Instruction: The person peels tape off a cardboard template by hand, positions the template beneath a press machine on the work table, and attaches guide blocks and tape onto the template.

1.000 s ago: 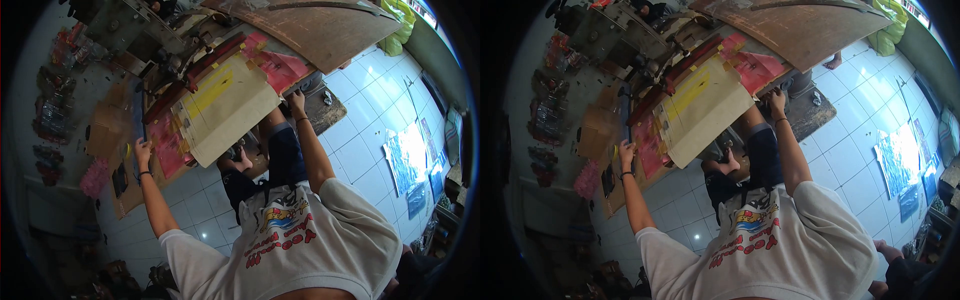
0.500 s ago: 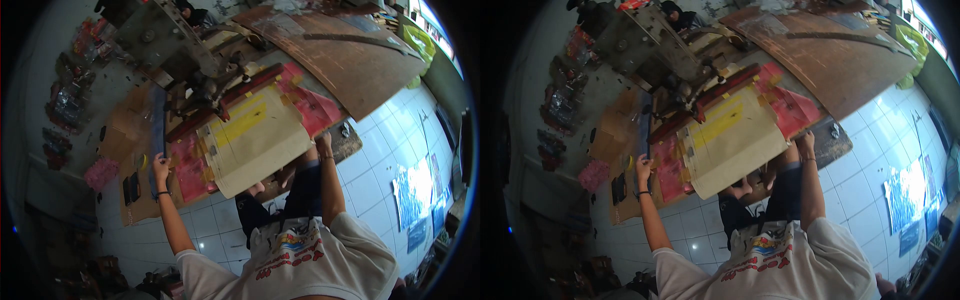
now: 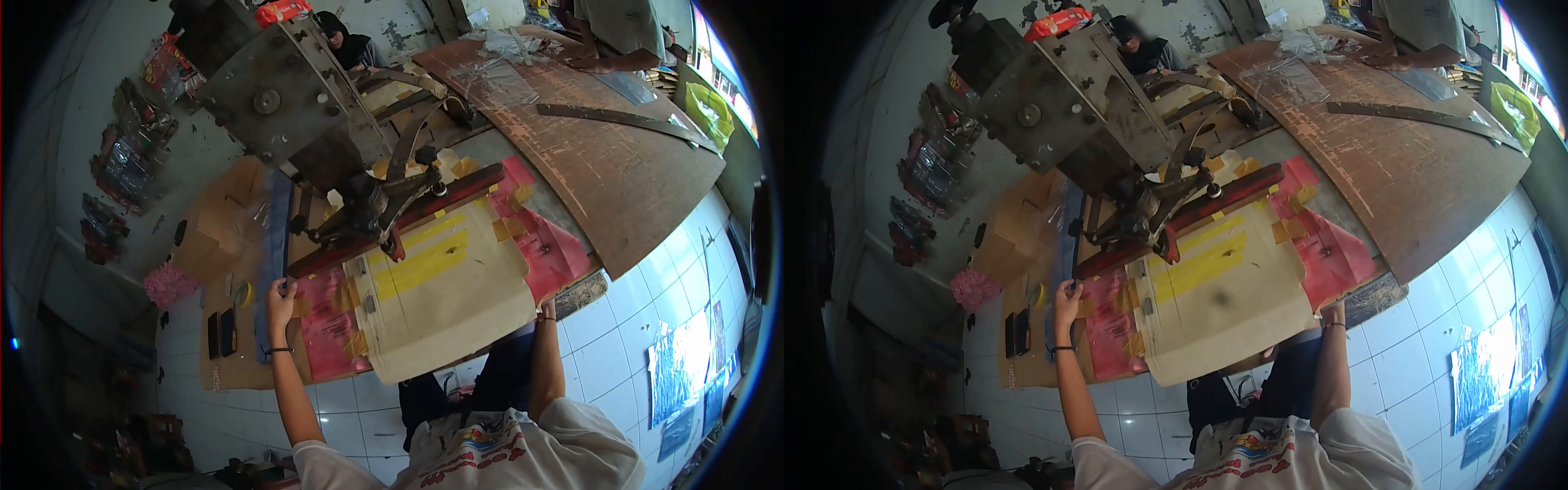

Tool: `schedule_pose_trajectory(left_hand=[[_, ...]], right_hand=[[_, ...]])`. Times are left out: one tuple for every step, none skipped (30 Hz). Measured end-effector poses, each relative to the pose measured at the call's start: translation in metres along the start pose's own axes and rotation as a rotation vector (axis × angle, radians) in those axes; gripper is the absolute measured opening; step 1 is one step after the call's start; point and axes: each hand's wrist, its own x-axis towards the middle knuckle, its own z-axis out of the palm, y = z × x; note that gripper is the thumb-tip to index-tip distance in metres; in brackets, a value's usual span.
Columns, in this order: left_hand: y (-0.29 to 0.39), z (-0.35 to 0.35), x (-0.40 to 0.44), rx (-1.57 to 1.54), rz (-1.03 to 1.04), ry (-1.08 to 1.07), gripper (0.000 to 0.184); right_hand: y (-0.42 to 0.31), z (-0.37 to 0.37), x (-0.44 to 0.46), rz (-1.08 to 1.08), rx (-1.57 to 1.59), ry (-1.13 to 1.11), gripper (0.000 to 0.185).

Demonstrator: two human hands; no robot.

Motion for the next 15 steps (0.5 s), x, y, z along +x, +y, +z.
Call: schedule_pose_trajectory(left_hand=[[-0.002,0.003,0.004,0.0,-0.02,-0.007,0.049],[-0.001,0.006,0.007,0.0,-0.04,-0.014,0.05],[0.001,0.008,0.009,0.0,-0.058,-0.022,0.051],[0.002,0.011,0.01,-0.029,-0.043,-0.007,0.045],[0.003,0.014,0.01,-0.061,-0.028,0.009,0.04],[0.004,0.018,0.008,-0.094,-0.017,0.025,0.036],[0.004,0.019,0.007,-0.117,-0.016,0.017,0.031],[0.001,0.018,0.007,-0.139,-0.015,0.008,0.029],[-0.001,0.018,0.008,-0.163,-0.014,-0.001,0.028],[0.002,0.02,0.008,-0.142,-0.005,0.019,0.03],[0.004,0.021,0.006,-0.122,0.002,0.039,0.032],[0.006,0.022,0.003,-0.101,0.006,0.057,0.035],[0.006,0.022,0.001,-0.1,0.008,0.057,0.034],[0.007,0.021,0.002,-0.097,0.009,0.057,0.032],[0.007,0.02,0.002,-0.092,0.008,0.056,0.031]], right_hand=[[0.002,-0.001,0.001,-0.002,-0.004,0.0,0.028],[0.003,-0.004,0.0,-0.001,-0.02,-0.001,0.028],[0.006,-0.007,0.0,0.001,-0.03,0.001,0.028],[0.007,-0.01,0.001,-0.001,-0.041,0.0,0.028],[0.009,-0.012,0.002,0.0,-0.048,-0.003,0.028],[0.01,-0.014,0.003,-0.003,-0.065,-0.008,0.028],[0.01,-0.016,0.004,-0.002,-0.075,-0.01,0.029],[0.01,-0.016,0.004,-0.002,-0.088,-0.015,0.029],[0.01,-0.015,0.004,-0.001,-0.098,-0.02,0.029],[0.011,-0.02,0.003,-0.003,-0.124,-0.031,0.029],[0.012,-0.025,0.002,-0.002,-0.144,-0.037,0.029],[0.012,-0.028,0.0,-0.004,-0.164,-0.043,0.029],[0.012,-0.032,-0.003,-0.002,-0.187,-0.051,0.029],[0.012,-0.036,-0.005,-0.003,-0.215,-0.059,0.029],[0.013,-0.041,-0.008,-0.004,-0.247,-0.069,0.029]])
